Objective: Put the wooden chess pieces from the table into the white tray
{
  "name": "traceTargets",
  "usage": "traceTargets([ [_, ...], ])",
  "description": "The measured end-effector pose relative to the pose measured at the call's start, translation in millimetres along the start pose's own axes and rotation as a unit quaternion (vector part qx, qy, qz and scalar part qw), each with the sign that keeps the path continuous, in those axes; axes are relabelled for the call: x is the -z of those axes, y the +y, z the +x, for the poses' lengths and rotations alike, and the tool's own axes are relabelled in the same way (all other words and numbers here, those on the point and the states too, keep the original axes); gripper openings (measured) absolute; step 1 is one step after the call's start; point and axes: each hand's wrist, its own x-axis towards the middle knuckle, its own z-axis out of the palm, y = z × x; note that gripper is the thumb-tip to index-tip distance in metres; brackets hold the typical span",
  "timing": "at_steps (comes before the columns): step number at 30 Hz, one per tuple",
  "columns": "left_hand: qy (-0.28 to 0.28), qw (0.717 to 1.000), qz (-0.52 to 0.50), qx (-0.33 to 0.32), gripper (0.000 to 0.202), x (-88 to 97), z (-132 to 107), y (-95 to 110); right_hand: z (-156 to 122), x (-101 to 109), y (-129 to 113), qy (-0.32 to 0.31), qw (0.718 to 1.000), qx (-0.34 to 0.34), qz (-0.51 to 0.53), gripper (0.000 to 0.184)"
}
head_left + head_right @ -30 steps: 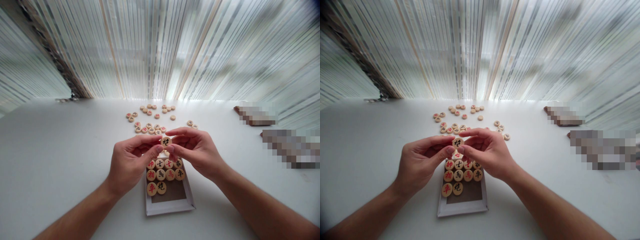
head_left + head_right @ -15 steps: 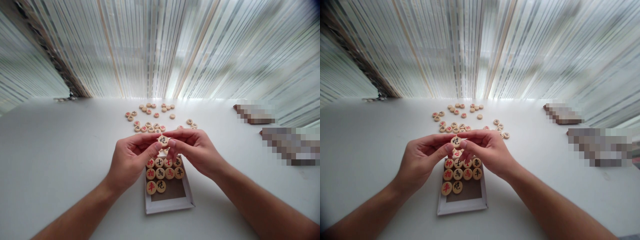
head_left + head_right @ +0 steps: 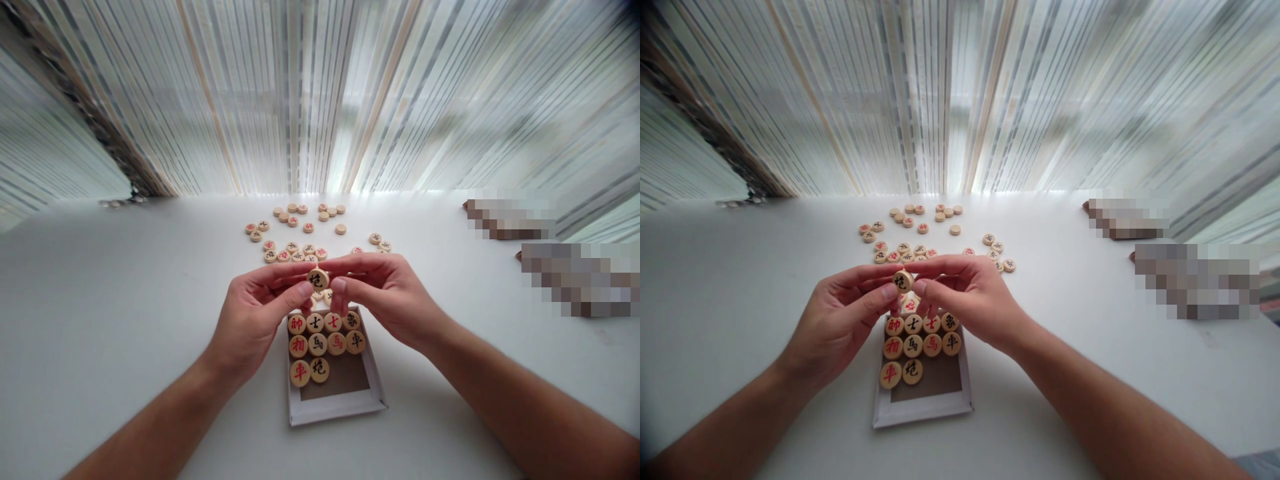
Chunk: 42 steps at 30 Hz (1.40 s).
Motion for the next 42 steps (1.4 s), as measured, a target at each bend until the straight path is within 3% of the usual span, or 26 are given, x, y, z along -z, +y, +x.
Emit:
traceTargets([
  [4, -0.002, 0.999, 0.036, -0.039, 0.018, 0.8, -1.0, -3.4, -1.0, -1.9, 0.7, 0.003, 1.0, 0.0, -0.007, 0.041],
  [16, 0.022, 0.991, 0.097, -0.084, 0.018, -4.9, -2.4, 3.9, -2.3, -2.1, 5.9, 0.029, 0.992, 0.094, -0.08, 0.027],
  [21, 0.01, 0.995, 0.081, -0.053, 0.018, -3.8, -1.2, 3.7, -7.0, -4.1, 9.9, 0.061, 0.96, 0.196, -0.191, 0.023],
  [27, -0.015, 1.0, 0.023, 0.003, 0.022, -0.5, -0.9, -0.5, -7.9, -4.2, 5.7, 0.027, 0.919, 0.264, -0.29, 0.018],
  [33, -0.002, 1.0, -0.005, 0.014, 0.025, 0.8, -0.8, -4.1, -6.9, -4.0, 7.6, 0.022, 0.94, 0.239, -0.243, 0.019],
  [38, 0.004, 1.0, -0.008, 0.001, 0.027, 0.2, -0.6, -3.5, -7.1, -7.4, 9.5, 0.044, 0.981, 0.15, -0.117, 0.028],
  [42, 0.011, 1.0, 0.011, -0.012, 0.028, -1.4, -1.9, -2.2, -6.1, -8.1, 8.5, 0.043, 0.992, 0.098, -0.073, 0.035],
])
